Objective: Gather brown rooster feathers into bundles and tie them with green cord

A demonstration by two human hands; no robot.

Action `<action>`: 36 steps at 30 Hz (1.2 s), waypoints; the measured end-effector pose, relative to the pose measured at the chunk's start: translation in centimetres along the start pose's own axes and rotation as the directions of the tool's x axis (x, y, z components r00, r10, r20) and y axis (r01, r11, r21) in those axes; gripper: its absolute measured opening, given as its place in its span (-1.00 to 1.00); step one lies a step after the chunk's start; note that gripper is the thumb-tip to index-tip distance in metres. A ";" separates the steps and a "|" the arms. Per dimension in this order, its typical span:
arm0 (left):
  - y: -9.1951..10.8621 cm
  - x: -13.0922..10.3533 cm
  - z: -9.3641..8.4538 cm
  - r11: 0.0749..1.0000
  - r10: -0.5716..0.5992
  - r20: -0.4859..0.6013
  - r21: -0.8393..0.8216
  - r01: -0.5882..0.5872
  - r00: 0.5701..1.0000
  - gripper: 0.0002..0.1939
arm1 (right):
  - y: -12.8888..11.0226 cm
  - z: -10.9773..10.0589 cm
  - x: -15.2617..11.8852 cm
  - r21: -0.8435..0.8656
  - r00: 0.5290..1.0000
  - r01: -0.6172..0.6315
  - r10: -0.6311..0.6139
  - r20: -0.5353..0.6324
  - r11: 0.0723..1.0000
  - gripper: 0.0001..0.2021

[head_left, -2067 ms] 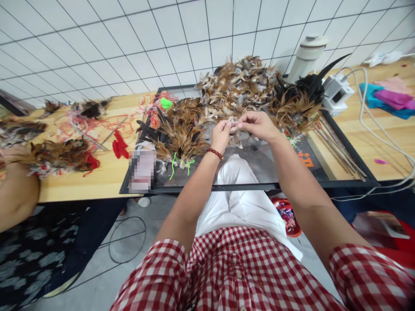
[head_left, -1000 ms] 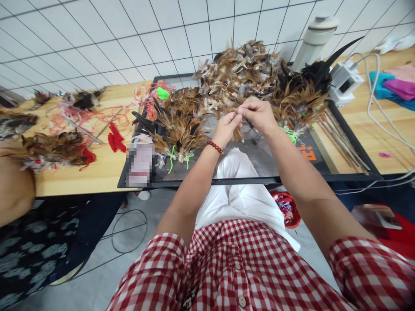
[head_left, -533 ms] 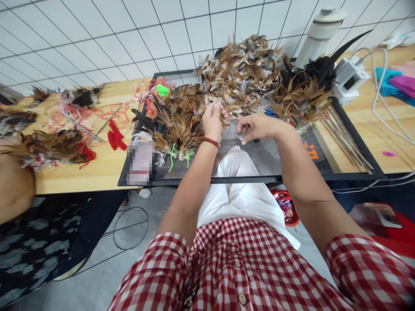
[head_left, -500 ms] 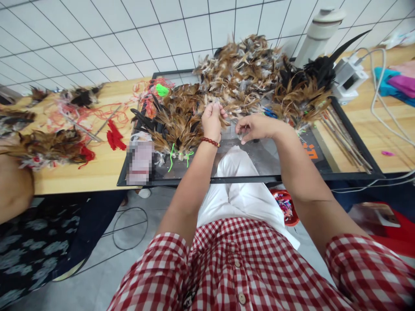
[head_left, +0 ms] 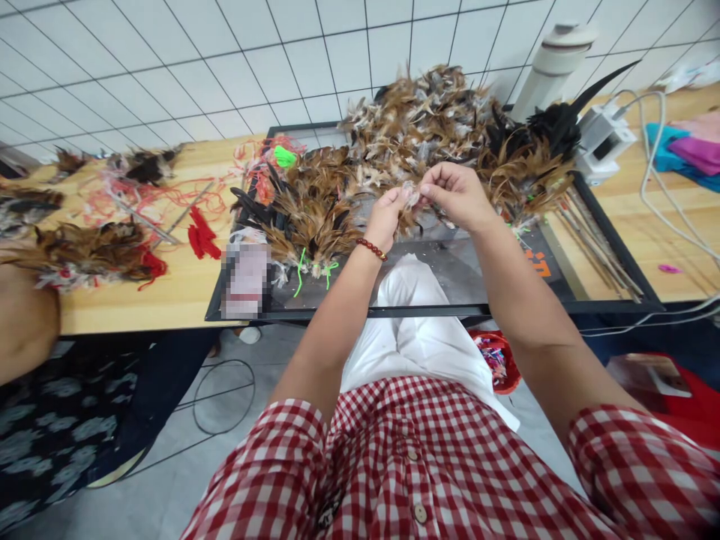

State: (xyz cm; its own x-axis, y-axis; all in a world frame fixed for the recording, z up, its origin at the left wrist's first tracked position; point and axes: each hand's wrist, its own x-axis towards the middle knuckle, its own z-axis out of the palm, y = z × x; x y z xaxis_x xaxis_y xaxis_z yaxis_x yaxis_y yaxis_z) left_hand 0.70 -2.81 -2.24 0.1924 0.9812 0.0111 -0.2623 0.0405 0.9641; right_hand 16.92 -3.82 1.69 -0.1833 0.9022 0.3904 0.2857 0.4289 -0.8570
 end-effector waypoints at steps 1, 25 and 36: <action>0.0 -0.1 0.0 1.000 -0.005 0.014 0.004 0.005 1.000 -0.66 | 0.2 0.0 0.1 -0.064 0.999 0.027 -0.028 -0.024 0.998 -0.44; 0.6 -1.1 0.4 0.999 -0.008 0.219 0.035 0.000 0.976 -0.64 | 2.2 1.2 0.4 0.154 0.976 -0.052 0.083 -0.202 0.987 -0.38; 0.8 0.7 -1.0 0.832 0.449 -0.129 0.420 -0.362 0.884 -0.91 | 4.0 -0.7 1.2 -0.001 0.887 0.001 -0.001 -0.462 1.000 -0.55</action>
State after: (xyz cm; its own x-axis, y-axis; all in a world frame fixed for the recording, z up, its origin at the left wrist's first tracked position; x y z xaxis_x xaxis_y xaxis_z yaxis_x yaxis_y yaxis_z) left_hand -0.28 -1.91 -1.71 -0.0694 0.9099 0.4091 0.1093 -0.4006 0.9097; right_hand 18.53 -0.95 -1.01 0.2720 0.8207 0.5025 0.2860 0.4296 -0.8565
